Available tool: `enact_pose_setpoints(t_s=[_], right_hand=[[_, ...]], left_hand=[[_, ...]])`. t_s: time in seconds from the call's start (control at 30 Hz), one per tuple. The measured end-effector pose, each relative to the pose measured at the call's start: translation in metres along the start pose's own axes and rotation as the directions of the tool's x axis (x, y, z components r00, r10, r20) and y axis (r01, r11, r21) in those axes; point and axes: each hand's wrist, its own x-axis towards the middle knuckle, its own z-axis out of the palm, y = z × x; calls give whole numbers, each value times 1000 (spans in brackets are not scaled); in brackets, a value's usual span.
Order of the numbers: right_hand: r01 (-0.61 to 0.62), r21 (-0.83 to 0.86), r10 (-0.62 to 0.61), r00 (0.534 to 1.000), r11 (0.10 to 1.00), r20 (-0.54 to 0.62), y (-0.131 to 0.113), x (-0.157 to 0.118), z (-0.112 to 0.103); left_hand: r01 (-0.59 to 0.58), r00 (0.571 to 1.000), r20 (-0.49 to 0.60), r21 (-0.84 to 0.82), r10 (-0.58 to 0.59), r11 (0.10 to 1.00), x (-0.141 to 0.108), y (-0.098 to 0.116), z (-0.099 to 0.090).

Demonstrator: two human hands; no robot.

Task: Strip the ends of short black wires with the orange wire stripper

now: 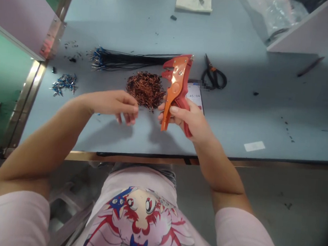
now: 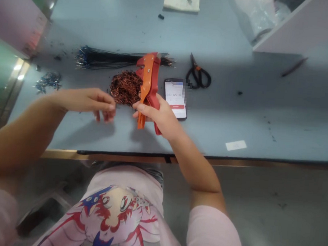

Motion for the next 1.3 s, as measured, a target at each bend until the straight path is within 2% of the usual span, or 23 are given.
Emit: enact_pose_setpoints(t_s=[0.07,0.1,0.13,0.2,0.23,0.27,0.3,0.33,0.37,0.43,0.5,0.53,0.57,0.6,0.67,0.73,0.83,0.97,1.03,1.1,1.17,1.3], right_hand=[[7,-18,-7,1000,1000,13,2,0,1],[8,-27,-7,1000,1000,23,4,1,1],[6,-38,-5,999,999,32,6,2,2],[0,-69,3,999,998,41,10,5,2],[-2,-87,5,999,996,37,12,7,1],[-2,-105,6,1000,994,29,13,9,0],[-2,-118,4,1000,993,19,15,11,-2],[-2,-124,3,1000,992,7,16,13,-3],[-6,-120,5,1000,993,-1,17,15,-5],[-21,-90,21,1000,996,-3,18,17,-9],[-50,-45,51,999,998,15,18,18,-11],[-67,-25,68,997,997,29,18,18,-12],[-82,-9,82,996,997,45,19,18,-12],[-93,0,93,994,996,61,19,17,-12],[-89,2,88,991,996,96,21,16,-12],[-64,-9,64,988,998,139,22,12,-11],[-71,-34,77,976,997,204,23,6,-11],[-220,-60,227,949,974,216,25,2,-8],[-290,-26,289,935,957,205,29,2,-5],[-326,22,315,927,945,202,33,4,-2],[-332,62,315,928,941,198,37,5,0],[-313,111,286,935,943,208,39,4,0]], left_hand=[[68,987,144,2,-67,998,-3,-11,16],[80,981,176,12,-81,997,-1,-17,24],[77,984,161,19,-79,997,2,-22,28],[22,997,67,26,-24,999,11,-27,29],[-34,998,-43,83,37,996,15,-27,26],[-80,976,-186,169,111,982,18,-25,20],[-98,929,-323,250,178,963,19,-22,13],[-108,899,-383,270,210,957,18,-18,6],[-142,891,-392,239,230,960,16,-15,0],[-208,917,-322,112,234,972,9,-12,-6],[-229,937,-258,56,236,972,4,-17,-2],[-227,932,-271,76,239,971,3,-22,3],[-226,915,-317,110,250,968,4,-29,9],[-231,878,-398,137,267,963,6,-36,16],[-260,780,-557,127,286,957,13,-51,27],[-311,704,-654,69,278,948,19,-62,35],[-380,579,-769,40,271,924,22,-67,39],[-441,403,-861,114,310,890,19,-62,40],[-433,340,-886,150,315,889,18,-59,40],[-409,335,-885,174,325,896,18,-57,42],[-409,360,-864,192,351,892,18,-56,43],[-420,375,-830,245,413,874,19,-55,45]])
